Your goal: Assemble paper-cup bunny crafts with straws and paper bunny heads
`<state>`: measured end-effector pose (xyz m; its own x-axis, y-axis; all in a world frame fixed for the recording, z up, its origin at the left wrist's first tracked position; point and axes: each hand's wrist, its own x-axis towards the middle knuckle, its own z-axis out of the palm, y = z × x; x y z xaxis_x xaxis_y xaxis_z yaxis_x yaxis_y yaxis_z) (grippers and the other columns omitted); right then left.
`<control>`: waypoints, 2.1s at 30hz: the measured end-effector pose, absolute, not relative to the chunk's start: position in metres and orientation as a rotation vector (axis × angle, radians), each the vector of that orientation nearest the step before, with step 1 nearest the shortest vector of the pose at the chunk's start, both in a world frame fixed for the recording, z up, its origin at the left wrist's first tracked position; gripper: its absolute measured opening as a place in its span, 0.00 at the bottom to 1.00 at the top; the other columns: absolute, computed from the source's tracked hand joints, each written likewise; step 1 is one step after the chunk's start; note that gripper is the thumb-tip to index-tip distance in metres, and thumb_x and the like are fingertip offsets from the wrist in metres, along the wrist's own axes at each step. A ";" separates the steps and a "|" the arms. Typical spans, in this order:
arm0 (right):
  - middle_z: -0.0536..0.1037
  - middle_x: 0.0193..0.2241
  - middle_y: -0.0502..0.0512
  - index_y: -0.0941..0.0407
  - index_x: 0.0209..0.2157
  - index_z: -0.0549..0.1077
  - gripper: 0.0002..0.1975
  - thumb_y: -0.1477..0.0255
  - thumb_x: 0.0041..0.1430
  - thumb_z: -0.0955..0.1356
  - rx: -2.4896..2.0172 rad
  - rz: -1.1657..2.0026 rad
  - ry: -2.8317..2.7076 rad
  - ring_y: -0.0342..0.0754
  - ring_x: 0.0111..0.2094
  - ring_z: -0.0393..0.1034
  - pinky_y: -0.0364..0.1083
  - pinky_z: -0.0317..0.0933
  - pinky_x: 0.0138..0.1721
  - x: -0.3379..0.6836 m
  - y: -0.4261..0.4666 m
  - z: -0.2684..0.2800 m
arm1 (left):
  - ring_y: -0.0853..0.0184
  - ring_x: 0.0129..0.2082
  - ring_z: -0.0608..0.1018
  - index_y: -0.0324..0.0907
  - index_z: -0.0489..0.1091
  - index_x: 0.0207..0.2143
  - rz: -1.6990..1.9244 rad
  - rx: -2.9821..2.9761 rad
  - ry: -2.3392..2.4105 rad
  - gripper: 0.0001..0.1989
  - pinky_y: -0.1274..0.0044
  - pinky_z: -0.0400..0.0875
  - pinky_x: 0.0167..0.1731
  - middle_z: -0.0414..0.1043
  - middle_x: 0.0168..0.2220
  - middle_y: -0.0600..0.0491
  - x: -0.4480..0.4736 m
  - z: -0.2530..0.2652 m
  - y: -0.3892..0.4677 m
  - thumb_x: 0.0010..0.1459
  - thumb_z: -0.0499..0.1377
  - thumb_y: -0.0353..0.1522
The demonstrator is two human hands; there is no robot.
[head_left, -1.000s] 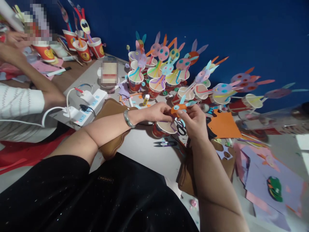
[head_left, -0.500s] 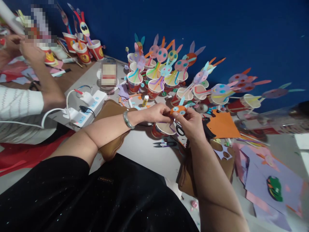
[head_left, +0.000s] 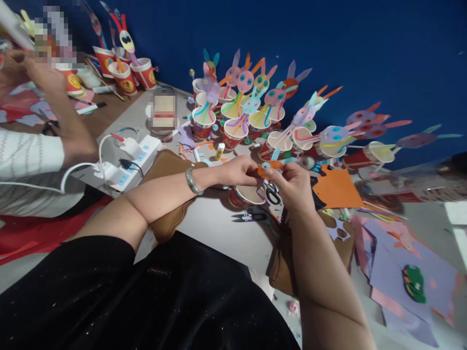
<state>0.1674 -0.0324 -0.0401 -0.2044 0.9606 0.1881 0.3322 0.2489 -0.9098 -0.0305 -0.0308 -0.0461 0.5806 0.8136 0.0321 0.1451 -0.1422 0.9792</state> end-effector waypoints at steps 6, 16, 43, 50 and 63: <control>0.79 0.26 0.50 0.53 0.28 0.75 0.21 0.54 0.45 0.81 -1.114 1.151 -1.761 0.46 0.27 0.70 0.46 0.65 0.31 0.183 -0.020 -0.045 | 0.75 0.24 0.66 0.35 0.75 0.26 0.703 1.636 0.845 0.10 0.80 0.57 0.26 0.67 0.22 0.57 -0.033 -0.048 -0.030 0.55 0.68 0.34; 0.82 0.31 0.50 0.53 0.34 0.81 0.12 0.63 0.49 0.79 -1.118 1.090 -1.774 0.48 0.31 0.74 0.48 0.69 0.36 0.175 -0.026 -0.050 | 0.74 0.25 0.68 0.35 0.76 0.28 0.718 1.599 0.819 0.08 0.80 0.59 0.28 0.69 0.23 0.57 -0.031 -0.051 -0.028 0.54 0.68 0.32; 0.80 0.30 0.51 0.42 0.31 0.78 0.08 0.57 0.59 0.77 -1.249 0.620 -1.592 0.55 0.31 0.75 0.60 0.72 0.36 0.210 -0.059 -0.015 | 0.71 0.32 0.79 0.37 0.75 0.34 1.178 1.064 0.883 0.10 0.76 0.73 0.39 0.79 0.31 0.53 -0.059 -0.049 0.008 0.57 0.70 0.34; 0.81 0.27 0.52 0.52 0.31 0.77 0.11 0.64 0.67 0.70 -1.056 0.764 -2.366 0.48 0.29 0.75 0.50 0.67 0.36 0.211 -0.093 -0.044 | 0.71 0.31 0.79 0.38 0.73 0.33 1.218 0.919 0.877 0.07 0.75 0.73 0.39 0.77 0.29 0.56 -0.069 -0.043 0.019 0.64 0.65 0.31; 0.83 0.36 0.58 0.56 0.43 0.78 0.08 0.70 0.72 0.66 -0.918 0.383 -2.865 0.51 0.36 0.76 0.50 0.65 0.42 0.201 -0.128 -0.060 | 0.66 0.39 0.83 0.40 0.76 0.32 1.215 0.787 0.846 0.05 0.73 0.74 0.47 0.80 0.30 0.52 -0.065 -0.038 0.013 0.62 0.66 0.29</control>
<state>0.2012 -0.1280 -0.0600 -0.8115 0.5838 0.0263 0.5564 0.7856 -0.2708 -0.0654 0.0128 -0.0383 0.1382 0.9824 -0.1254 -0.4584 0.1757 0.8712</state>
